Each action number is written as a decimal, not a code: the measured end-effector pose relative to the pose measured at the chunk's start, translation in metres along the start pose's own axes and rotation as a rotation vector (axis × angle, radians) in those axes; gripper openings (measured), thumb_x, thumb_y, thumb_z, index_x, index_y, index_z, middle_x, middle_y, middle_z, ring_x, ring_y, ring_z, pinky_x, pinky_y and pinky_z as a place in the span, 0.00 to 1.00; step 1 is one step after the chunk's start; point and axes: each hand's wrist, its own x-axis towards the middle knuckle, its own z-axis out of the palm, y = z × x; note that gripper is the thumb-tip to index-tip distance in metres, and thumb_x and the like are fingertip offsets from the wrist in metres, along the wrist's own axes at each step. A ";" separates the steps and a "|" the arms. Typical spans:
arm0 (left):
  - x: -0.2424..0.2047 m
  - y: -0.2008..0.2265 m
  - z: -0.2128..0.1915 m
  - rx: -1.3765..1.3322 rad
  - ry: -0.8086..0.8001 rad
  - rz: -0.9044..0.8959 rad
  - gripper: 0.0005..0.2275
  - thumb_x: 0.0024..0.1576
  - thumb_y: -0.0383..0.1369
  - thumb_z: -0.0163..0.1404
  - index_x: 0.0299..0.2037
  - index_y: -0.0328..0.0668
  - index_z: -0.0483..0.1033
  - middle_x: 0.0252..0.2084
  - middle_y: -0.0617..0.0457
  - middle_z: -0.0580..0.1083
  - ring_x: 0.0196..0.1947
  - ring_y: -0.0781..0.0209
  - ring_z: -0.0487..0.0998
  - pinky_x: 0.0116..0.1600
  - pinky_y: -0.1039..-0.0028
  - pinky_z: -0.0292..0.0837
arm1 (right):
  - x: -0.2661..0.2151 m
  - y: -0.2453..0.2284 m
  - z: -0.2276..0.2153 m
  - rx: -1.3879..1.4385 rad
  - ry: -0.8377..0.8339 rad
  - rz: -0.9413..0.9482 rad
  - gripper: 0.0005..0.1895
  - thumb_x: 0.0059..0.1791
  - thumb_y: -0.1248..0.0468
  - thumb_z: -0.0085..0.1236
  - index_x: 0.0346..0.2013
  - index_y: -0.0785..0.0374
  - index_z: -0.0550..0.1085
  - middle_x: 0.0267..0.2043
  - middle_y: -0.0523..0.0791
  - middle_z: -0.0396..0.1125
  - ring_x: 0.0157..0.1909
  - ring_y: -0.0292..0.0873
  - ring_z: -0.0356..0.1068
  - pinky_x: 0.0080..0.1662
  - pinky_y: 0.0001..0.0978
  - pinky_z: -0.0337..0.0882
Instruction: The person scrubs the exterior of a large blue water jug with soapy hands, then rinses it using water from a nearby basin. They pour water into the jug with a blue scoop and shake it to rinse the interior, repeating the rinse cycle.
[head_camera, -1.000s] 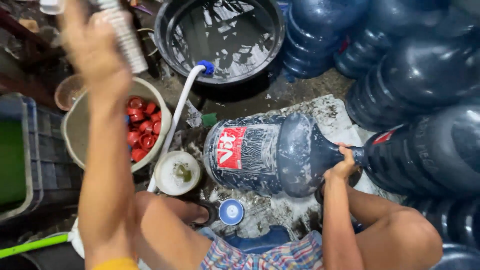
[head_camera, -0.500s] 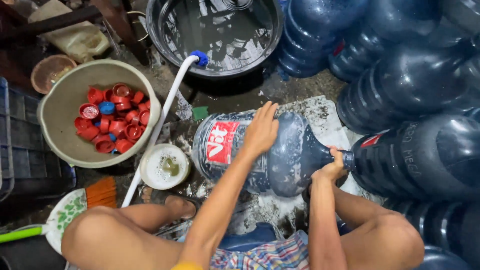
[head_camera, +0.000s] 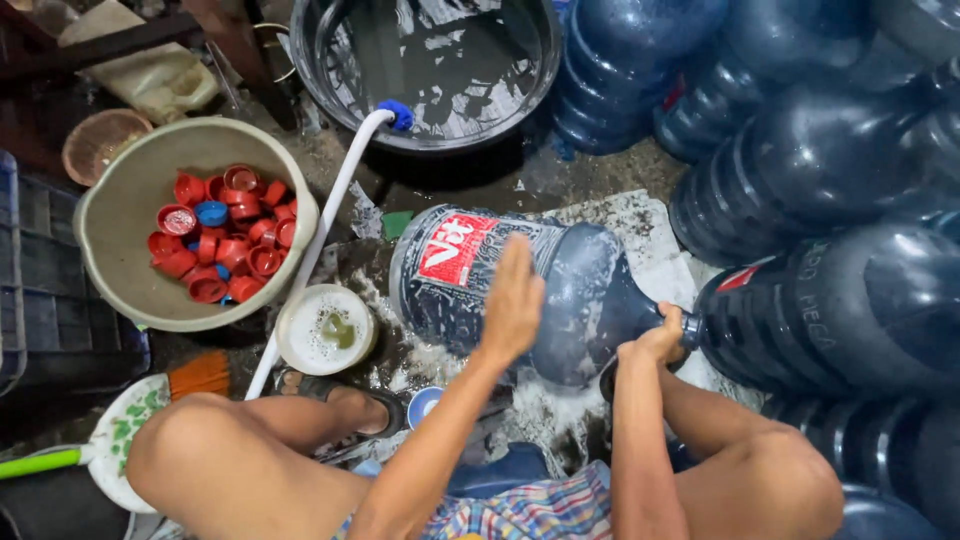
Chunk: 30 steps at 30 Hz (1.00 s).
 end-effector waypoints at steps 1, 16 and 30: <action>-0.018 0.005 0.001 -0.003 -0.005 0.002 0.22 0.59 0.28 0.38 0.63 0.26 0.55 0.64 0.28 0.54 0.66 0.33 0.50 0.68 0.52 0.40 | 0.005 0.001 -0.002 0.002 0.005 -0.001 0.31 0.25 0.55 0.67 0.36 0.65 0.67 0.31 0.49 0.63 0.34 0.45 0.67 0.30 0.45 0.67; -0.013 0.000 0.020 -0.030 0.074 0.117 0.22 0.57 0.28 0.40 0.64 0.34 0.56 0.65 0.35 0.57 0.67 0.42 0.55 0.70 0.58 0.47 | -0.049 -0.024 0.009 0.046 -0.073 -0.043 0.19 0.26 0.60 0.65 0.25 0.65 0.69 0.24 0.46 0.63 0.28 0.41 0.68 0.25 0.39 0.66; -0.017 0.033 0.000 -0.035 -0.062 0.142 0.26 0.55 0.27 0.43 0.66 0.36 0.52 0.68 0.36 0.51 0.67 0.39 0.53 0.68 0.55 0.50 | -0.044 -0.028 0.006 0.028 -0.024 -0.012 0.19 0.25 0.61 0.65 0.25 0.64 0.70 0.25 0.45 0.62 0.29 0.41 0.66 0.27 0.40 0.64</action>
